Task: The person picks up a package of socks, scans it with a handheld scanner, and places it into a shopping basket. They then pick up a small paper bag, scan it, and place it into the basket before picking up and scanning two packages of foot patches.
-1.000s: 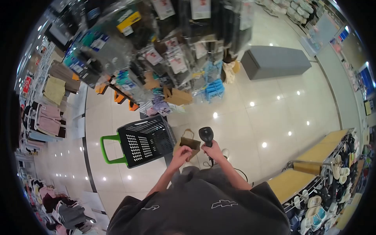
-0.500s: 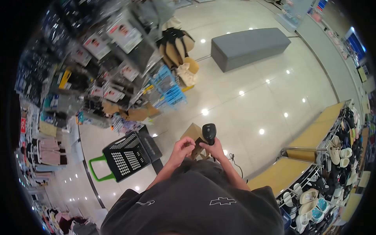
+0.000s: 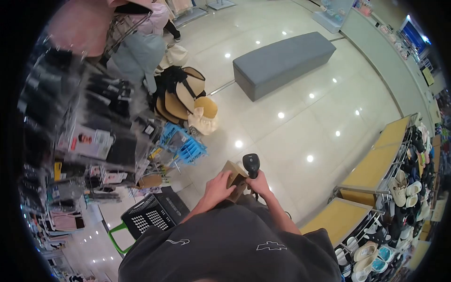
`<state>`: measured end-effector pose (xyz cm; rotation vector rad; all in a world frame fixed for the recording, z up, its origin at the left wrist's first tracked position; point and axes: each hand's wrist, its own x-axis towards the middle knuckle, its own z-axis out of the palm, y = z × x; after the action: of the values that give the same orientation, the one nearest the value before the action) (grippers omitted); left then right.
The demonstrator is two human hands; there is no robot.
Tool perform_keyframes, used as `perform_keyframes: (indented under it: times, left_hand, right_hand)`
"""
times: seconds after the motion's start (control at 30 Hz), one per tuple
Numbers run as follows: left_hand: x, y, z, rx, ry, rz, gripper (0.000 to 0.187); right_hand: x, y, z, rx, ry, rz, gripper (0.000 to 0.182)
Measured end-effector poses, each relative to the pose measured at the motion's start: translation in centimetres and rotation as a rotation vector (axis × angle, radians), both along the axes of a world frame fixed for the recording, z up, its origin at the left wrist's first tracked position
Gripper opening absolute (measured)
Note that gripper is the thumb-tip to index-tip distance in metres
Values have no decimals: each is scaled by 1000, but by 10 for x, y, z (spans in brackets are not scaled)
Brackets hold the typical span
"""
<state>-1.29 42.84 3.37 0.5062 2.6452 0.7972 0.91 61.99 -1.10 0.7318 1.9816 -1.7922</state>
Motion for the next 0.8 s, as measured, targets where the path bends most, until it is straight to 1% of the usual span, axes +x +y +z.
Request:
perform_keyframes:
  times: [0.07, 0.1, 0.13, 0.17, 0.2, 0.27, 0.37, 0.47, 0.5, 0.53, 0.6, 0.63, 0.7, 0.73, 0.8]
  left_hand:
    - [-40, 11, -8, -10, 2, -12, 34]
    - [-60, 17, -11, -18, 6, -18, 30]
    - [-80, 26, -8, 18, 30, -5, 27]
    - [-101, 37, -4, 54, 53, 10, 23]
    - [-120, 47, 2, 86, 72, 25, 20]
    - [-154, 69, 15, 109, 44, 52, 18]
    - [-205, 99, 21, 84, 34, 66, 17]
    - [-252, 127, 13, 56, 28, 84, 16]
    - [-268, 134, 10, 62, 24, 96, 16]
    - [-286, 141, 8, 68, 21, 113, 16]
    - [-319, 153, -2, 45, 130, 137, 15]
    - [-336, 162, 1, 32, 186, 151, 14]
    - [-369, 179, 10, 7, 205, 202, 13]
    - [-384, 187, 17, -7, 212, 223, 13]
    - [-415, 204, 27, 21, 126, 273, 17]
  right_hand:
    - [-38, 14, 6, 71, 154, -3, 29]
    - [-56, 25, 11, 40, 122, -25, 27]
    - [-77, 34, 30, 10, 91, -44, 26]
    - [-95, 42, 28, 42, 177, -73, 27]
    - [-113, 47, 37, 91, 199, -93, 36]
    - [-143, 57, 37, 169, 272, -145, 40]
    - [-185, 62, 49, 163, 434, -209, 42]
    - [-229, 80, 50, 68, 287, -189, 45]
    - [-245, 87, 40, 84, 296, -222, 35]
    - [-265, 99, 38, 78, 275, -212, 32]
    - [-302, 124, 36, 65, 223, -181, 26]
    - [-322, 138, 31, 80, 249, -168, 24]
    - [-363, 166, 18, 107, 299, -146, 21]
    - [-381, 176, 19, 108, 313, -108, 24]
    - [-424, 195, 20, 116, 357, -25, 31]
